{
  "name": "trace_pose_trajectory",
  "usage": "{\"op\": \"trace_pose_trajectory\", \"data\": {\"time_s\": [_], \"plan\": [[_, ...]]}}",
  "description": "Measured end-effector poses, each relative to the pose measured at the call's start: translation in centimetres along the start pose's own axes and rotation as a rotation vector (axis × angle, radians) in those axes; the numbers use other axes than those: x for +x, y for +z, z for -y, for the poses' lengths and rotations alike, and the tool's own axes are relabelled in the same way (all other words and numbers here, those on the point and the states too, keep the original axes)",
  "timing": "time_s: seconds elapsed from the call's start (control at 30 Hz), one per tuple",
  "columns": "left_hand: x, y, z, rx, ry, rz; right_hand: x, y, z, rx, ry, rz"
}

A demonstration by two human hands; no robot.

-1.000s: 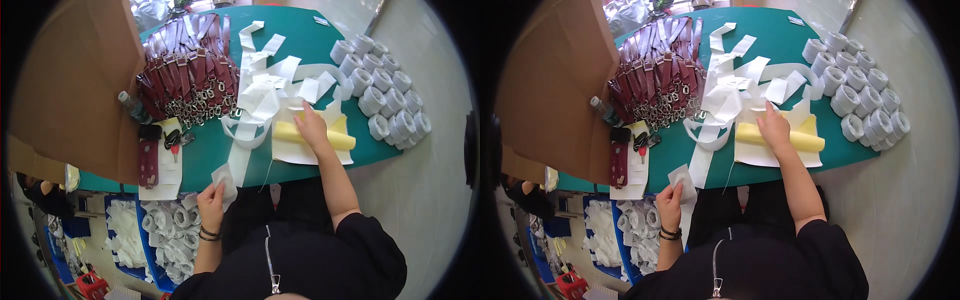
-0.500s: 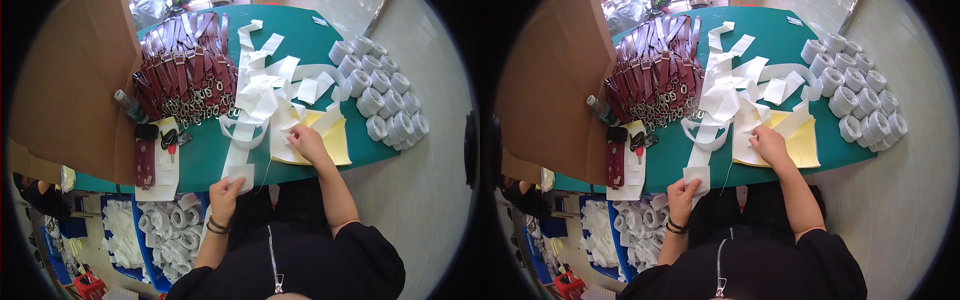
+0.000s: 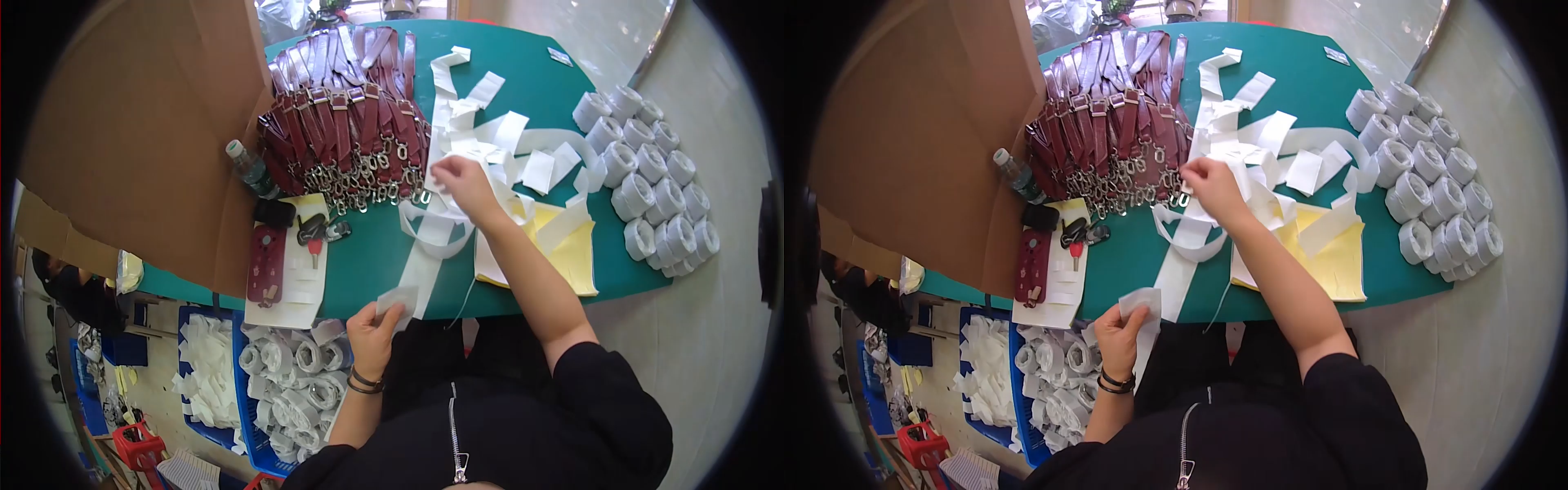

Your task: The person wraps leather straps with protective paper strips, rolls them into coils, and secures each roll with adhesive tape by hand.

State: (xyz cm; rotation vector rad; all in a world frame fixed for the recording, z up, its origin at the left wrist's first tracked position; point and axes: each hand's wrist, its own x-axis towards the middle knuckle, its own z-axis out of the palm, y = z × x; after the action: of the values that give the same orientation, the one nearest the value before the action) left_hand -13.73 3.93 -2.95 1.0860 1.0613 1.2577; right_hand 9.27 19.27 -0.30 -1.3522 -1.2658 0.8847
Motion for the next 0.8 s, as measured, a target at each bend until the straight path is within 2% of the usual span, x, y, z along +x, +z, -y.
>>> {"op": "trace_pose_trajectory", "data": {"time_s": [0.1,0.2,0.3,0.33,0.43,0.47,0.53,0.57,0.67,0.7,0.77,0.8], "plan": [[-0.1,-1.7,0.6,0.08,-0.03,0.0,6.6,2.2,0.3,0.014,-0.016,-0.004],[0.0,-1.8,-0.4,0.085,-0.034,-0.07,11.9,5.4,-0.3,0.082,0.071,0.041],[0.7,-2.4,-0.4,0.139,-0.011,-0.091,16.5,8.6,-0.4,-0.274,0.269,0.001],[0.8,-3.1,-0.3,0.211,-0.006,-0.076,17.4,9.1,-0.2,-0.27,0.258,0.011],[1.4,-3.4,-1.3,0.321,0.03,-0.083,18.0,10.2,-0.9,-0.689,0.129,-0.111],[1.5,-3.2,-1.9,0.356,0.062,-0.084,17.8,10.1,-1.5,-0.69,0.139,-0.085],[1.4,-3.2,-2.6,0.393,0.075,-0.099,16.9,9.1,-1.0,-0.258,0.128,-0.072],[1.5,-3.0,-2.7,0.386,0.112,-0.088,16.1,8.3,-0.7,-0.265,0.136,-0.061],[2.0,-2.2,-2.8,0.36,0.2,-0.045,12.8,5.2,1.4,0.176,0.337,0.172],[1.9,-1.9,-2.6,0.328,0.184,-0.018,11.4,4.4,2.3,0.171,0.34,0.167],[1.7,-1.7,-2.3,0.269,0.157,0.037,7.9,3.2,4.4,0.586,0.483,0.365],[1.7,-1.6,-2.1,0.266,0.164,0.036,6.0,2.9,5.4,0.672,0.492,0.341]]}}
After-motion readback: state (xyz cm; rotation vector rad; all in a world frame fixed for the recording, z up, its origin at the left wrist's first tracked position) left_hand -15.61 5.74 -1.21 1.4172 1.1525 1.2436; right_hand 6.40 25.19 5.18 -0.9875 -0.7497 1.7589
